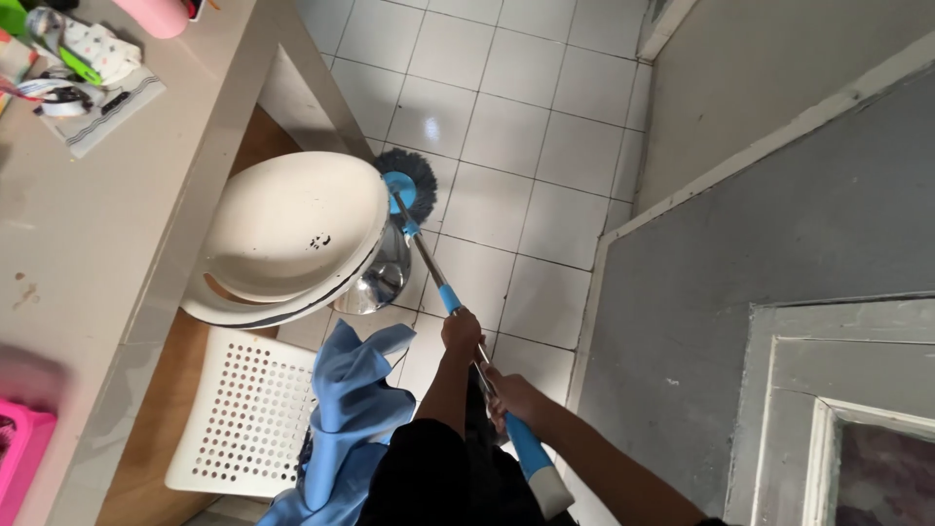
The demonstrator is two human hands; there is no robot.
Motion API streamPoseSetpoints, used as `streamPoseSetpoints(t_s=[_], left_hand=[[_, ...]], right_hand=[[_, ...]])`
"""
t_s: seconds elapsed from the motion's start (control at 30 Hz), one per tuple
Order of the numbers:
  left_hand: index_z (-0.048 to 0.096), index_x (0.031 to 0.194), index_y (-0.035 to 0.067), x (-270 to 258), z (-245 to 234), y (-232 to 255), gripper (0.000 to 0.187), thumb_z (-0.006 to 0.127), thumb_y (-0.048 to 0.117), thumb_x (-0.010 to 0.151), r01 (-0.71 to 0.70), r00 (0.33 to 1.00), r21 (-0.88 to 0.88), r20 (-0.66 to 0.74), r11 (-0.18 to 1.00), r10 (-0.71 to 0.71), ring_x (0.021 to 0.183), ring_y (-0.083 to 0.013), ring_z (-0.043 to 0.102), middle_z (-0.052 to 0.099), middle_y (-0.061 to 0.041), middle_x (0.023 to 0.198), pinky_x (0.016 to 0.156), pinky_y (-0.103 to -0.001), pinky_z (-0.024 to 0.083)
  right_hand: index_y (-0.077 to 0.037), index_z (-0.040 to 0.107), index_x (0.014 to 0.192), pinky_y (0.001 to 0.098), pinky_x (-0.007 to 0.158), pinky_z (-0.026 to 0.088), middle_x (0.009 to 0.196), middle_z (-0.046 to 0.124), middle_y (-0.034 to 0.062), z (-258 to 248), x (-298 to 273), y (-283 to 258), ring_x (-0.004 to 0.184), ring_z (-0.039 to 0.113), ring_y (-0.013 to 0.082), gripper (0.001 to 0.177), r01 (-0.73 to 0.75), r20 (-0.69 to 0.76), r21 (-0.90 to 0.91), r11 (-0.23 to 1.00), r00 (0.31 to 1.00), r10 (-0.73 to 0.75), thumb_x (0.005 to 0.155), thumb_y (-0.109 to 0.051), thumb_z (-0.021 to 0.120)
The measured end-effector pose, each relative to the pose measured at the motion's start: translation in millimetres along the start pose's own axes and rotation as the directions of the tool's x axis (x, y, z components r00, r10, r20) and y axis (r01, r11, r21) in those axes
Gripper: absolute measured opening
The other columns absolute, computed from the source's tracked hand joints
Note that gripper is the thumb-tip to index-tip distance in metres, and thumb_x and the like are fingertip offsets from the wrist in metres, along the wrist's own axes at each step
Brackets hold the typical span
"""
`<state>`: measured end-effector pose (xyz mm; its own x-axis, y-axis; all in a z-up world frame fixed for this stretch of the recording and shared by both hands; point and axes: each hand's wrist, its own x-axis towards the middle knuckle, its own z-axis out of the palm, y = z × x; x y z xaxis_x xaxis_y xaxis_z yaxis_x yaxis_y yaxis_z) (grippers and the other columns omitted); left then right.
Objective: Mop the tiled floor in a home environment.
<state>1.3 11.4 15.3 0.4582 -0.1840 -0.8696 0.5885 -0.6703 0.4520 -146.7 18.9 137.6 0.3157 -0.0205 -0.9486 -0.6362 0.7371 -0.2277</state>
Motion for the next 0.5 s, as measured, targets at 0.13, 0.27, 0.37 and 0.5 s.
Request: streamPoseSetpoints(t_s=[0.13,0.27,0.37,0.5], left_hand=[[0.058,0.106,-0.006,49.7,41.1,-36.6,0.050,0.041,0.041,0.108,-0.024,0.999,0.096,0.044,0.995,0.020,0.052,-0.0196,0.065,0.065,-0.011,0.072,0.045,-0.033,0.054],[0.052,0.113,-0.010,32.6,75.6,-57.6,0.043,0.048,0.032,0.104,-0.340,0.939,0.377,0.183,0.862,0.291,0.051,-0.0201,0.066,0.067,-0.010,0.069,0.045,-0.034,0.055],[0.056,0.111,-0.008,37.4,111.4,-86.9,0.038,0.048,0.029,0.104,-0.202,0.957,0.131,0.237,0.971,0.167,0.053,-0.0229,0.066,0.065,-0.011,0.071,0.046,-0.036,0.055],[0.069,0.101,-0.002,71.6,164.4,-118.2,0.028,0.063,0.026,0.097,-0.639,0.736,0.705,0.443,0.308,0.512,0.066,-0.0235,0.071,0.066,-0.011,0.077,0.060,-0.040,0.058]], right_hand=[[-0.007,0.052,0.076,0.0269,0.042,0.042,0.057,0.046,0.0012,-22.9,-10.8,13.2,0.043,0.043,0.0113,0.061,-0.035,-0.081,0.100,0.994,0.996,0.043,0.100,-0.064,0.052],[-0.007,0.049,0.072,0.0262,0.040,0.041,0.054,0.044,0.0012,-44.4,-37.2,32.7,0.041,0.042,0.0112,0.065,-0.007,-0.097,0.148,0.989,0.995,0.021,0.098,-0.066,0.055],[-0.005,0.054,0.075,0.0256,0.040,0.042,0.055,0.047,0.0017,-64.6,-38.0,57.4,0.041,0.043,0.0106,0.064,0.013,-0.167,0.181,0.983,0.986,0.018,0.097,-0.065,0.056],[-0.005,0.052,0.076,0.0260,0.039,0.041,0.054,0.047,0.0032,-77.4,-51.3,70.4,0.040,0.043,0.0126,0.064,0.069,-0.216,0.229,0.971,0.976,-0.019,0.094,-0.066,0.056]])
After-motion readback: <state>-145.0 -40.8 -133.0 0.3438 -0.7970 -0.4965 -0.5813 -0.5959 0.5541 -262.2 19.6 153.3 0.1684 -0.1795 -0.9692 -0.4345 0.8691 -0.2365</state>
